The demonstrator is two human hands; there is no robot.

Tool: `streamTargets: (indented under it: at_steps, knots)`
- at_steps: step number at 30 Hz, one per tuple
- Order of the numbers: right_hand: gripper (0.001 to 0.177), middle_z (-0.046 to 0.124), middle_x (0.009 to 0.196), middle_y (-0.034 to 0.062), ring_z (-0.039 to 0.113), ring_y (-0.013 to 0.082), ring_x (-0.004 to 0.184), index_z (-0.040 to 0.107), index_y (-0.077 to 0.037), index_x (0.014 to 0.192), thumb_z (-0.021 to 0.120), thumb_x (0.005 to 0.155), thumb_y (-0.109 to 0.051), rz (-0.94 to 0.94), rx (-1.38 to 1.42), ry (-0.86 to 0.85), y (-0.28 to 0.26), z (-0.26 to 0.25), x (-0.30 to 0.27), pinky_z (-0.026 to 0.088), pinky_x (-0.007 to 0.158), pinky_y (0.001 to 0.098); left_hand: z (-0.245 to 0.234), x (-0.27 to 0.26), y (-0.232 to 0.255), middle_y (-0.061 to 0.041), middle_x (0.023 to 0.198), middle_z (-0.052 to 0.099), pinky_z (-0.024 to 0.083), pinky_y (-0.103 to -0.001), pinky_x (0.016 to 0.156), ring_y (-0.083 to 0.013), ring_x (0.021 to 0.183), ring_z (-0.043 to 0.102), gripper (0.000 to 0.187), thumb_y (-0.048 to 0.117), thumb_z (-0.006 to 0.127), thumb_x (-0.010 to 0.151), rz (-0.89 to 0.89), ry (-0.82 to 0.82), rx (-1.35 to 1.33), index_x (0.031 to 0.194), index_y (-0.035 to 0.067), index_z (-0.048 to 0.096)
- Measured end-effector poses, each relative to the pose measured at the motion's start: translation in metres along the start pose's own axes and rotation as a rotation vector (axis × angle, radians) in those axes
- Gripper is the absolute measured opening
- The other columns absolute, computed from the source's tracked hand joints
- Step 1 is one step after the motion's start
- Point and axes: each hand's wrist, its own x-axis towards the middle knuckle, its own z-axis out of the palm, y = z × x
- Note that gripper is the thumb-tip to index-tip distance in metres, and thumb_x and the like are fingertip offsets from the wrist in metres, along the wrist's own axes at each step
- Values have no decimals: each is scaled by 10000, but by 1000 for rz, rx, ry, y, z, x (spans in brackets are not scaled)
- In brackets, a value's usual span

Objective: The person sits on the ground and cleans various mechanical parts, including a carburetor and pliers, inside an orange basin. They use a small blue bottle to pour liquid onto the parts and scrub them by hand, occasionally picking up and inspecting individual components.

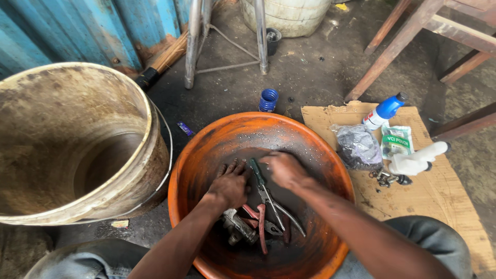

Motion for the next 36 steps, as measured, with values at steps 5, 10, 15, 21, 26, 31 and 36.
streamTargets:
  at_steps: [5, 10, 15, 21, 26, 31, 36]
  knots:
    - [296, 615, 1339, 189, 635, 394, 1152, 652, -88, 1278, 563, 996, -68, -33, -132, -29, -4, 14, -5, 539, 989, 487, 3, 16, 20, -138, 1734, -100, -12, -494, 1295, -346, 1592, -135, 713, 372, 522, 1001, 22, -215, 239, 1611, 117, 253]
    - [324, 528, 1436, 260, 662, 405, 1100, 724, 25, 1048, 560, 775, 87, -155, -407, -167, 8, 5, -43, 623, 825, 438, -15, -23, 39, -64, 1722, -116, 57, -447, 1312, -296, 1592, -83, 1071, 367, 794, 808, 92, -327, 100, 1627, 166, 134]
    - [157, 711, 1071, 264, 732, 389, 936, 741, 16, 926, 603, 853, 40, -22, -327, -256, -18, 11, -79, 620, 777, 458, -7, -35, 48, -57, 1731, -90, 107, -558, 1267, -360, 1584, -55, 1108, 306, 755, 861, -33, -422, 28, 1633, 244, -38]
    - [105, 714, 911, 273, 749, 381, 871, 752, 29, 868, 675, 802, 57, 91, -201, -236, -27, 14, -89, 629, 732, 450, 28, -43, 44, -198, 1244, 708, 446, -455, 1115, -377, 1205, 656, 556, 253, 686, 896, 56, -335, 260, 1397, 74, 528]
    - [100, 749, 852, 215, 771, 296, 806, 764, -20, 818, 712, 758, 41, 157, -13, -396, -36, 0, -91, 599, 736, 411, -4, -82, 42, -168, 1180, 726, 540, -436, 1008, -345, 1141, 679, 401, 425, 758, 869, 67, -291, 115, 1088, 89, 761]
    - [167, 804, 880, 108, 779, 206, 813, 814, -69, 829, 705, 752, 32, 155, 194, -412, -33, -32, -81, 605, 770, 333, -29, -87, 40, -143, 1131, 745, 555, -390, 1008, -289, 1106, 719, 382, 399, 760, 872, 34, -438, -95, 1093, 87, 762]
    - [339, 803, 971, 102, 789, 173, 871, 785, -59, 1013, 651, 760, 123, 150, 323, -111, -27, -63, -65, 606, 825, 314, -40, -69, 30, -110, 1177, 735, 523, -381, 1047, -278, 1136, 684, 367, 355, 756, 855, 25, -274, -171, 1149, 136, 752]
